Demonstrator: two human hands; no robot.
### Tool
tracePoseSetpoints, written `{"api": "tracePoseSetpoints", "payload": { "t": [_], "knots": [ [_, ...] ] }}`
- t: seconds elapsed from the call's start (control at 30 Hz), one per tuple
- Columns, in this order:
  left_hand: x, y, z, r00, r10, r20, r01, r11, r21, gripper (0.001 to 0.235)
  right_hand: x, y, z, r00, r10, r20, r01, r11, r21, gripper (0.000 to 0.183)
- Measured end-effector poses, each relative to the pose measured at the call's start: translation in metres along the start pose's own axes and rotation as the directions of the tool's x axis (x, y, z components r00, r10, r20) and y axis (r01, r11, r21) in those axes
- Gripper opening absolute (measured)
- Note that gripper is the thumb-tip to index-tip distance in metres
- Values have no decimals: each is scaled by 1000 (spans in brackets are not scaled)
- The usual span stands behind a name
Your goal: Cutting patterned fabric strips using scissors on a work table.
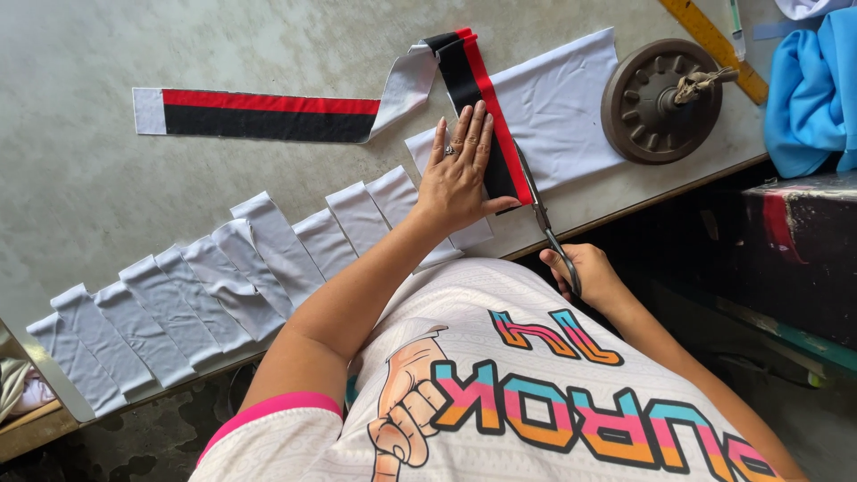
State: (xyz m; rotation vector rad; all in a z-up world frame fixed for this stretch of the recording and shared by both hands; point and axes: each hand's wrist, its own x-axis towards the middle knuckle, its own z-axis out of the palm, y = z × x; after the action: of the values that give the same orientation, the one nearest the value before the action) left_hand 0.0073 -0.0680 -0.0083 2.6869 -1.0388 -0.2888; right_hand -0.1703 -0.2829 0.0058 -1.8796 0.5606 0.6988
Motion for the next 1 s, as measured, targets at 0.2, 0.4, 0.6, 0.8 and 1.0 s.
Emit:
{"api": "tracePoseSetpoints", "payload": {
  "t": [0.2, 0.4, 0.6, 0.8, 1.0],
  "knots": [
    [0, 0, 2, 999, 7, -33, -7, 1000, 6, 132, 11, -7, -5, 999, 12, 42, -14, 999, 52, 64],
    [0, -1, 7, 997, 7, -74, -5, 1000, 22, 133, 29, -32, -15, 996, 21, 88, -23, 1000, 22, 73],
    [0, -2, 12, 993, 12, -121, -8, 1000, 28, 136, 20, -46, -10, 998, 58, -16, -58, 998, 18, 67],
    [25, -17, -3, 979, 11, -204, 10, 995, 103, 126, 27, -39, -11, 997, 77, 21, -79, 993, 84, 67],
    [29, -26, 8, 986, 20, -167, -11, 998, 57, 128, 38, -71, -19, 997, 56, 59, -60, 995, 75, 66]
  ]
}}
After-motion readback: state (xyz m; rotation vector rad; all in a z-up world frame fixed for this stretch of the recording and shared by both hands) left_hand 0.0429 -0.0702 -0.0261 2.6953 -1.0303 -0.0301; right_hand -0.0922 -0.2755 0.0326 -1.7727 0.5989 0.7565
